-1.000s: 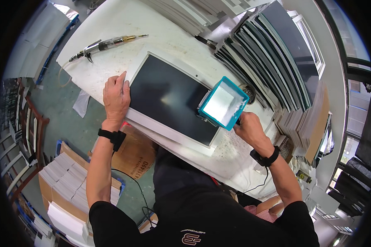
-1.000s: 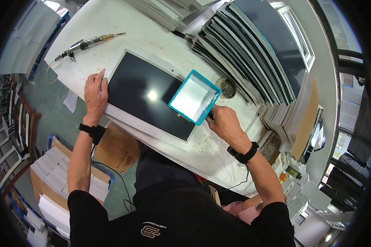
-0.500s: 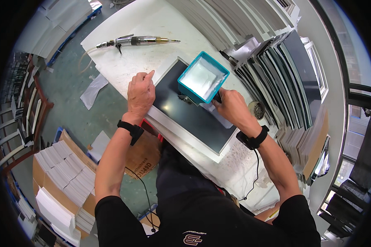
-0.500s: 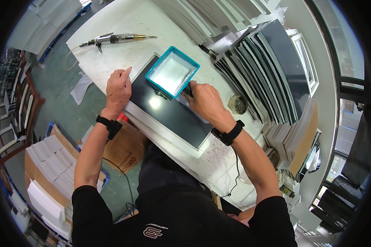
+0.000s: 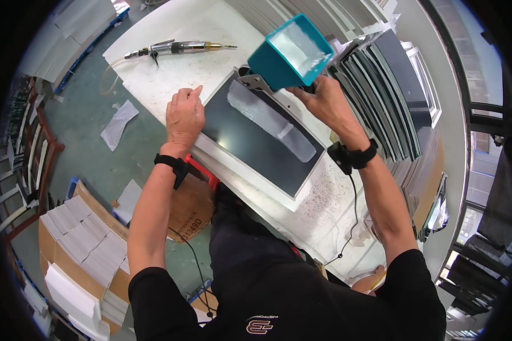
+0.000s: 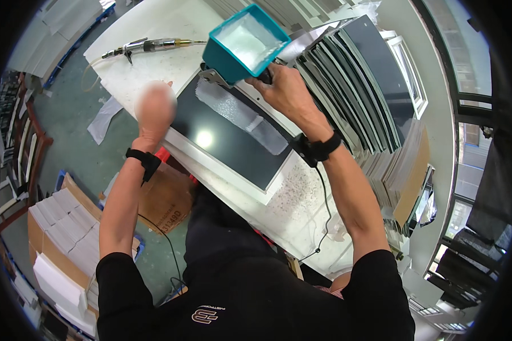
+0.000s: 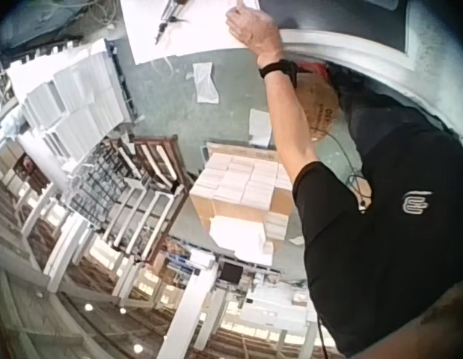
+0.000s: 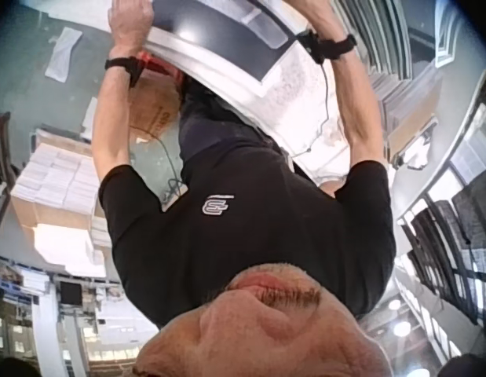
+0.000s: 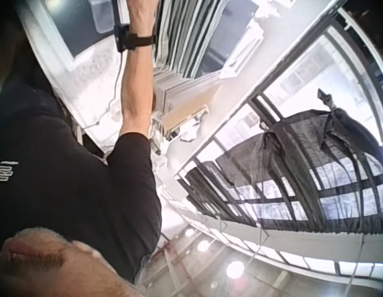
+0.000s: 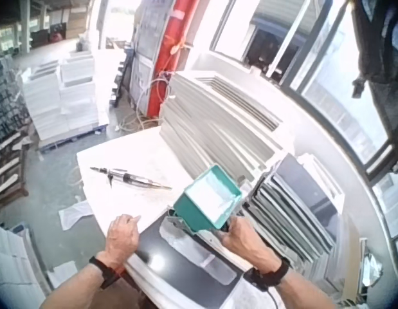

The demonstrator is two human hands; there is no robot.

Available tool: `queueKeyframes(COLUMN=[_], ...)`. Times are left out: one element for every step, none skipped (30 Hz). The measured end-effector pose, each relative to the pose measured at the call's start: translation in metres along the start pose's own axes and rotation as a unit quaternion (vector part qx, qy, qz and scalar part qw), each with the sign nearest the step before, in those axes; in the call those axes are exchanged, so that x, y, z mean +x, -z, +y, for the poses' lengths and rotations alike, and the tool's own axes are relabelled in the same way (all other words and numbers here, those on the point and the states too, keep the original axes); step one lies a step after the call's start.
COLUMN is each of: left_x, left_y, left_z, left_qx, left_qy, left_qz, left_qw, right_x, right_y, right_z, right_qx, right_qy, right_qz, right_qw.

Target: The person uses a pneumatic screwdriver to fasten screws into a white rectangular frame on a workbench. They then pick up the frame, place it on a stack, and retrieve a new frame with a dark insert. Finally, they apply a white substance to the dark insert using a small brush.

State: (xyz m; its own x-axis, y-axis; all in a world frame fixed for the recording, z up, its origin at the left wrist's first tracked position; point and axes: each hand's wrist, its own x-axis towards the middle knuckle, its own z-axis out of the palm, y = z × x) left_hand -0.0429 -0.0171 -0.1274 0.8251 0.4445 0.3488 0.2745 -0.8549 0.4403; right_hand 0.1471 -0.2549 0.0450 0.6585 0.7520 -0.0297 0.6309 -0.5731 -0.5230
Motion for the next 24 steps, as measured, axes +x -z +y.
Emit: queueKeyframes(left_x=[0.000,0.000,-0.002,0.000,-0.002,0.001,-0.003,-0.003,-0.002,-0.002,-0.002,-0.003,-0.003,-0.001,-0.002,-0.002,-0.002,-0.003,-0.004,-0.004,-0.004,-0.004,-0.002,-0.003], left_y=[-0.001,-0.002,-0.004,-0.006,-0.007,-0.007,-0.008,-0.008,-0.006,-0.005,-0.003,-0.003,-0.004,-0.003,-0.004,-0.004,-0.004,-0.005,-0.005,-0.005,-0.004,-0.004,-0.002,-0.003], left_z=[-0.001,0.000,-0.001,-0.005,-0.006,-0.007,-0.005,-0.006,-0.004,-0.002,-0.001,-0.001,-0.001,-0.002,-0.001,-0.001,-0.001,-0.002,-0.003,-0.002,-0.001,0.000,-0.001,-0.003], left_qx=[0.001,0.003,0.001,0.000,-0.001,0.000,-0.002,-0.001,0.000,-0.003,-0.001,0.002,0.006,0.009,0.008,0.006,0.005,0.004,0.004,0.002,0.006,0.010,0.016,0.007], left_qy=[0.001,-0.001,-0.005,-0.008,-0.009,-0.002,0.000,0.001,0.000,0.000,0.000,0.002,0.004,0.007,0.009,0.011,0.012,0.014,0.016,0.016,0.016,0.015,0.014,0.016], left_qz=[0.003,0.003,0.007,0.010,0.010,0.007,0.004,0.007,0.010,0.013,0.012,0.011,0.010,0.004,0.004,0.004,0.004,0.007,0.009,0.011,0.013,0.014,0.017,0.012], left_qw=[1.000,1.000,1.000,1.000,1.000,1.000,1.000,1.000,1.000,1.000,1.000,1.000,1.000,1.000,1.000,1.000,1.000,1.000,1.000,1.000,1.000,1.000,1.000,1.000], right_x=[-0.016,-0.037,-0.058,-0.078,-0.101,-0.124,-0.152,-0.173,-0.192,-0.209,-0.224,-0.235,-0.243,-0.249,-0.254,-0.262,-0.261,-0.260,-0.258,-0.260,-0.263,-0.264,-0.263,-0.260], right_y=[0.016,0.025,0.030,0.036,0.041,0.041,0.035,0.031,0.028,0.025,0.023,0.022,0.020,0.017,0.015,0.009,0.009,0.010,0.009,0.007,0.004,0.001,-0.002,-0.005], right_z=[0.000,0.009,0.018,0.022,0.024,0.029,0.049,0.050,0.049,0.049,0.046,0.045,0.044,0.043,0.044,0.052,0.049,0.044,0.040,0.042,0.045,0.047,0.047,0.046], right_qx=[-0.029,-0.011,0.009,-0.006,-0.020,-0.009,-0.005,-0.005,-0.005,-0.004,-0.004,-0.002,-0.011,-0.019,-0.028,-0.042,-0.049,-0.057,-0.064,-0.064,-0.064,-0.064,-0.068,-0.072], right_qy=[-0.070,-0.061,-0.055,-0.091,-0.129,-0.113,-0.088,-0.094,-0.100,-0.118,-0.137,-0.149,-0.158,-0.165,-0.172,-0.159,-0.163,-0.167,-0.171,-0.170,-0.168,-0.166,-0.164,-0.161], right_qz=[-0.027,-0.020,-0.019,-0.045,-0.075,-0.070,-0.060,-0.068,-0.075,-0.086,-0.096,-0.108,-0.118,-0.128,-0.137,-0.134,-0.140,-0.146,-0.152,-0.149,-0.147,-0.145,-0.151,-0.157], right_qw=[0.997,0.998,0.998,0.995,0.989,0.991,0.994,0.993,0.992,0.989,0.986,0.983,0.980,0.978,0.975,0.977,0.975,0.973,0.971,0.972,0.973,0.973,0.972,0.972])
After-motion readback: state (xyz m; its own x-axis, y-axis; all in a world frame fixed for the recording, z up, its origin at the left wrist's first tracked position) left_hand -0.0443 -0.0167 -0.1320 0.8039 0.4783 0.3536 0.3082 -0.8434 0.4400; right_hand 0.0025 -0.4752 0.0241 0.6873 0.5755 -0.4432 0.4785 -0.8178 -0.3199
